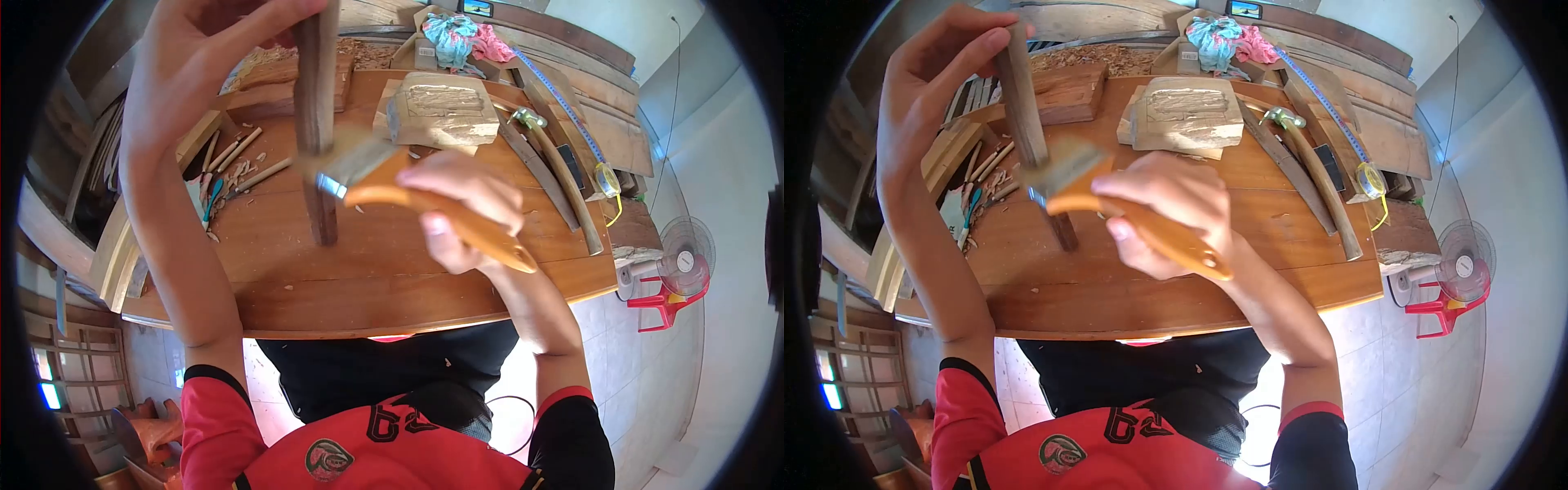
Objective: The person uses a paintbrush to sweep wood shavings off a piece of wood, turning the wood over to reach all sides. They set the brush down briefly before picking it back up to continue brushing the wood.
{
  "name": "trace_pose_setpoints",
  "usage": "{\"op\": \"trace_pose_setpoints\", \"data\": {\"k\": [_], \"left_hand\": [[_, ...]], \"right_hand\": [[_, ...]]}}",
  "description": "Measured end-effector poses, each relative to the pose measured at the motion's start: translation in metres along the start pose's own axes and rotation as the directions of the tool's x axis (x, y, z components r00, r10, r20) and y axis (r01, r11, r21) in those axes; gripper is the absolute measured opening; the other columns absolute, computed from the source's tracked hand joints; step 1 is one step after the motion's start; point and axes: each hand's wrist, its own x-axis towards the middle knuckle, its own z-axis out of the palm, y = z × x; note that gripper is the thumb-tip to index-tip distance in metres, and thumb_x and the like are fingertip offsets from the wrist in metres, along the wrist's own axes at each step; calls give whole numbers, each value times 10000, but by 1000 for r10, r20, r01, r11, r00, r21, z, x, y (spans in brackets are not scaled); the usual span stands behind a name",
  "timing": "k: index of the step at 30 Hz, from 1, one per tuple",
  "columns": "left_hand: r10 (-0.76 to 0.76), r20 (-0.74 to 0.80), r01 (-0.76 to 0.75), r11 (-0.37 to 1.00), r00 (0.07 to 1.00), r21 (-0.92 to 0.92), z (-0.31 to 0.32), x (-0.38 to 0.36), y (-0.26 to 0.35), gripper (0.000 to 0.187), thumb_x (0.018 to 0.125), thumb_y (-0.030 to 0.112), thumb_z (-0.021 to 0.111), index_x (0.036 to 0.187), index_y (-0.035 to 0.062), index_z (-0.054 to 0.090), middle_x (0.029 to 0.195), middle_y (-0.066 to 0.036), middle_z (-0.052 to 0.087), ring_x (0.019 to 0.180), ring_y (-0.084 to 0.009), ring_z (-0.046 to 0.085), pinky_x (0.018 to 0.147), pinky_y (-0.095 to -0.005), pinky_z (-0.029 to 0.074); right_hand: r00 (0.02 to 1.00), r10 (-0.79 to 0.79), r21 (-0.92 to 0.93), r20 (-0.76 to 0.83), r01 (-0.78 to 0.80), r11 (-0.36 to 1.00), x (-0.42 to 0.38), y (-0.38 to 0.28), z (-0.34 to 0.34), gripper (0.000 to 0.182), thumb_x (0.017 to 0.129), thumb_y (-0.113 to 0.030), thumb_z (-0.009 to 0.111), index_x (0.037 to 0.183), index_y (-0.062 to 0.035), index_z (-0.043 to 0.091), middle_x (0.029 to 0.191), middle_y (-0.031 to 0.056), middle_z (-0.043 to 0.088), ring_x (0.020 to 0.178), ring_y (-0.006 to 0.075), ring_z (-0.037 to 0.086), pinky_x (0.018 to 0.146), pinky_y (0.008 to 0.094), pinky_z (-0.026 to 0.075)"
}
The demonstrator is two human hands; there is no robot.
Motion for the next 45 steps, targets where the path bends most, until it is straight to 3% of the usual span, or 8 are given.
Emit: {"op": "trace_pose_setpoints", "data": {"k": [4, 10, 17, 21, 24, 30, 35, 45], "left_hand": [[14, -39, -25, 950, 999, -310, 23, 1, 24, 105, 943, 68, 725, 1002, -12, 689, 995, -155, 757, 829, -150, 705, 731, -279, 565], [59, 48, -43, 956, 997, -291, 11, -1, 16, 154, 955, 122, 708, 1059, 10, 695, 1022, -132, 764, 866, -133, 699, 763, -289, 556], [-3, 63, 9, 996, 998, -91, -10, 0, 2, 204, 1013, 181, 592, 1121, 53, 710, 1112, -105, 758, 922, -113, 667, 814, -264, 498], [-2, 81, 5, 1000, 997, -30, -18, 0, -4, 205, 1010, 183, 596, 1122, 57, 712, 1125, -101, 757, 931, -120, 670, 817, -266, 500], [12, 64, -16, 998, 998, 55, -14, -1, -1, 189, 1003, 175, 608, 1114, 62, 711, 1123, -92, 758, 946, -117, 668, 831, -269, 503], [23, -68, -36, 980, 997, -196, 17, 3, 16, 145, 938, 107, 731, 1036, 8, 690, 1024, -146, 764, 845, -150, 706, 726, -294, 553], [47, 42, -26, 910, 998, -414, 18, 4, 19, 143, 926, 93, 749, 1011, -1, 682, 1009, -167, 766, 833, -168, 721, 725, -313, 575], [53, 79, -36, 979, 996, -201, -5, -1, 0, 163, 991, 118, 610, 1105, 52, 705, 1196, -98, 729, 1014, -111, 647, 852, -277, 487]], "right_hand": [[985, -25, -21, -170, 22, 1000, 3, -4, -3, 470, 926, -292, 757, 1157, 101, 644, 1058, 223, 719, 865, 342, 724, 744, 410, 588], [994, -71, -34, -89, 68, 997, 5, -5, -2, 431, 903, -247, 752, 1159, 87, 662, 1006, 213, 726, 840, 334, 727, 736, 404, 597], [963, 98, -36, 250, -92, 995, -7, -5, 9, 236, 731, -107, 741, 952, -28, 717, 795, 110, 684, 689, 283, 685, 546, 340, 535], [784, 252, -113, 567, -229, 967, -13, -6, 12, 180, 739, -130, 753, 906, -75, 713, 827, 60, 701, 688, 237, 669, 520, 345, 507], [780, 261, -92, 569, -255, 962, -15, -3, 11, 210, 750, -135, 749, 947, -64, 728, 817, 81, 694, 689, 244, 672, 559, 349, 530], [992, -6, 4, 125, 6, 1000, 3, 4, 1, 220, 791, -88, 730, 991, 4, 730, 861, 140, 724, 722, 270, 705, 590, 335, 567], [997, -35, -44, -71, 32, 999, 0, -1, -9, 437, 946, -286, 719, 1169, 85, 664, 1043, 201, 735, 882, 360, 724, 773, 438, 585], [995, -41, -8, 86, 42, 999, 1, 1, -3, 361, 800, -106, 730, 1125, 46, 696, 917, 180, 716, 797, 326, 708, 713, 382, 584]]}}
